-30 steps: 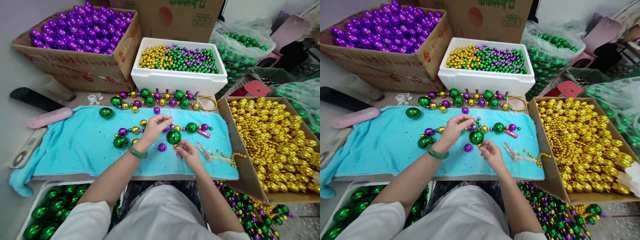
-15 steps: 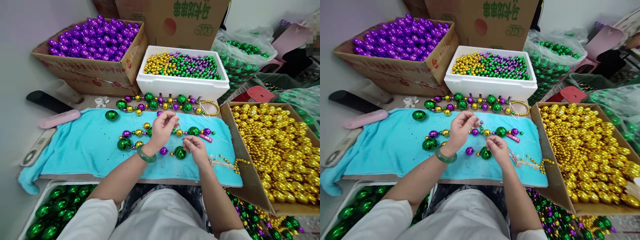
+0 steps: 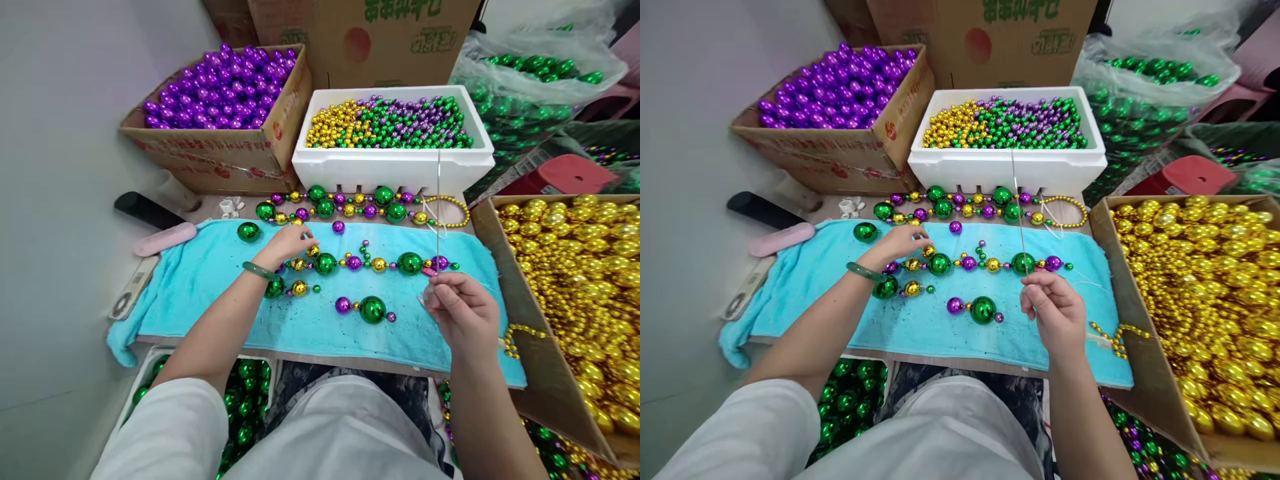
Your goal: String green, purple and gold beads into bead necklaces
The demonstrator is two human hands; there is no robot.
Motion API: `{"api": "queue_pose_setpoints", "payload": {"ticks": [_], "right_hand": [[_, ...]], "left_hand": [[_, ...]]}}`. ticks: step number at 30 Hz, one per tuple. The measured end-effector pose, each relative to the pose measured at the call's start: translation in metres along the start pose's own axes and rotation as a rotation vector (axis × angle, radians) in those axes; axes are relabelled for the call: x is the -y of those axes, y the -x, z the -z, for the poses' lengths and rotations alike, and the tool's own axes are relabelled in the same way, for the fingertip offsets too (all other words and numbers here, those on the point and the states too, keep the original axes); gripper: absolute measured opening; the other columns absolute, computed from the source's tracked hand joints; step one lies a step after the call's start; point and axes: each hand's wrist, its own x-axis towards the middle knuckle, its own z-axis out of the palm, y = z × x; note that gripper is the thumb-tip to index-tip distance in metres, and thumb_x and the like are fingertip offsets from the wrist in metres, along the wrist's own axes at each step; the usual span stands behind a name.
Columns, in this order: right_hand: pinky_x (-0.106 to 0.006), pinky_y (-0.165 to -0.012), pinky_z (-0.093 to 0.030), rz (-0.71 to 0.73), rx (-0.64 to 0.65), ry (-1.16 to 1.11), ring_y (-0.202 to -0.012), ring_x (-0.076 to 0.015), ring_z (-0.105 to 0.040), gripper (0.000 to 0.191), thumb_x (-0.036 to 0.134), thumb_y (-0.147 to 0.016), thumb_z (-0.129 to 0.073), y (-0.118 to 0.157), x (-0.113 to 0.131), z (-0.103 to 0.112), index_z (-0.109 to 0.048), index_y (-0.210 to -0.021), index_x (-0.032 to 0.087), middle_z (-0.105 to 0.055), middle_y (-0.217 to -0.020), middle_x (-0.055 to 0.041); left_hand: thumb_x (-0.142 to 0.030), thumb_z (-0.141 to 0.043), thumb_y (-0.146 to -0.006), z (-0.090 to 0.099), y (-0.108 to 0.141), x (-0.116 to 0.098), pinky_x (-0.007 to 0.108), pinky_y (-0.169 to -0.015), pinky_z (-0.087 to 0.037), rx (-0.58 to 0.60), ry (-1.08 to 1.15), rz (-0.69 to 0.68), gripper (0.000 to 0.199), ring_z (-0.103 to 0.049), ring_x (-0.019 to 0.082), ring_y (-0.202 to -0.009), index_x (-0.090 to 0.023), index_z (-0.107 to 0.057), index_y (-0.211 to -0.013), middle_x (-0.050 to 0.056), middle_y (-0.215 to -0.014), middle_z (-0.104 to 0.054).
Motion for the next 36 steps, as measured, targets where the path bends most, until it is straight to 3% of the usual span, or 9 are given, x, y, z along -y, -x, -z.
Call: {"api": "queue_pose_setpoints", "payload": {"ticks": [3,7,9,11,13,16,29,31,36], "right_hand": [[-0.022,-0.041,-0.035,-0.006,0.003,0.035,-0.048,-0.0111,-0.049,0.013,0.03,-0.082,-0.071,-0.001,-0.009,-0.003,-0.069,-0.087,0.019,-0.055,-0.054,0.0014],[-0.021,-0.041,-0.032,-0.041,-0.021,0.152,-0.046,-0.0091,-0.046,0.013,0.03,-0.081,-0.07,0.003,-0.021,-0.006,-0.07,-0.084,0.018,-0.055,-0.053,0.0017],[-0.021,-0.041,-0.031,-0.075,-0.019,0.215,-0.045,-0.0087,-0.044,0.013,0.03,-0.079,-0.07,0.006,-0.026,-0.009,-0.07,-0.08,0.017,-0.053,-0.051,0.0024],[-0.021,-0.04,-0.03,-0.129,0.006,0.247,-0.044,-0.0087,-0.042,0.015,0.032,-0.076,-0.07,0.009,-0.032,-0.012,-0.069,-0.076,0.017,-0.05,-0.048,0.0032],[-0.021,-0.04,-0.029,-0.181,0.032,0.253,-0.044,-0.0088,-0.041,0.017,0.034,-0.075,-0.069,0.013,-0.04,-0.015,-0.068,-0.074,0.017,-0.047,-0.047,0.0037],[-0.022,-0.043,-0.032,-0.217,0.047,0.259,-0.046,-0.0093,-0.042,0.02,0.036,-0.074,-0.069,0.017,-0.05,-0.018,-0.069,-0.073,0.016,-0.048,-0.049,0.003],[-0.023,-0.045,-0.03,-0.253,0.047,0.275,-0.047,-0.0098,-0.039,0.028,0.043,-0.07,-0.068,0.019,-0.049,-0.018,-0.066,-0.072,0.016,-0.046,-0.05,0.0025],[-0.023,-0.045,-0.029,-0.255,0.037,0.289,-0.047,-0.0094,-0.038,0.028,0.044,-0.071,-0.068,0.019,-0.049,-0.018,-0.066,-0.071,0.016,-0.046,-0.05,0.0028],[-0.024,-0.045,-0.031,-0.248,0.015,0.292,-0.047,-0.0096,-0.039,0.028,0.044,-0.071,-0.067,0.019,-0.05,-0.02,-0.065,-0.071,0.017,-0.046,-0.05,0.003]], "left_hand": [[-0.036,-0.072,-0.07,-0.01,0.001,-0.005,0.034,-0.083,-0.047,0.162,-0.055,0.016,0.026,-0.065,0.026,-0.088,-0.018,-0.075,-0.089,0.009,-0.092,-0.074],[-0.027,-0.07,-0.069,-0.014,0.002,-0.012,0.035,-0.083,-0.05,0.112,0.096,0.067,0.025,-0.065,0.024,-0.088,-0.016,-0.074,-0.091,0.01,-0.096,-0.073],[-0.028,-0.066,-0.074,-0.012,0.007,-0.02,0.034,-0.078,-0.053,0.058,0.415,0.114,0.034,-0.066,0.02,-0.082,-0.015,-0.07,-0.105,0.009,-0.098,-0.072],[-0.028,-0.065,-0.076,-0.01,0.015,-0.032,0.032,-0.074,-0.055,0.036,0.919,0.17,0.037,-0.067,0.017,-0.077,-0.015,-0.066,-0.111,0.007,-0.095,-0.071],[-0.025,-0.065,-0.077,-0.009,0.024,-0.046,0.029,-0.071,-0.055,0.052,1.33,0.226,0.029,-0.068,0.016,-0.073,-0.015,-0.066,-0.104,0.005,-0.087,-0.07],[-0.021,-0.064,-0.079,-0.01,0.033,-0.065,0.025,-0.065,-0.055,0.075,1.598,0.312,0.013,-0.067,0.015,-0.069,-0.013,-0.066,-0.089,0.005,-0.077,-0.07],[-0.019,-0.065,-0.081,-0.017,0.038,-0.08,0.025,-0.065,-0.056,0.05,1.665,0.298,0.012,-0.067,0.015,-0.072,-0.014,-0.066,-0.091,0.004,-0.08,-0.068],[-0.021,-0.068,-0.079,-0.019,0.04,-0.081,0.025,-0.067,-0.056,0.023,1.617,0.226,0.018,-0.067,0.014,-0.075,-0.015,-0.065,-0.096,0.004,-0.084,-0.068],[-0.016,-0.078,-0.07,-0.033,0.049,-0.086,0.026,-0.077,-0.054,-0.236,1.335,-0.15,0.049,-0.064,0.011,-0.085,-0.026,-0.059,-0.115,0.001,-0.105,-0.061]]}}
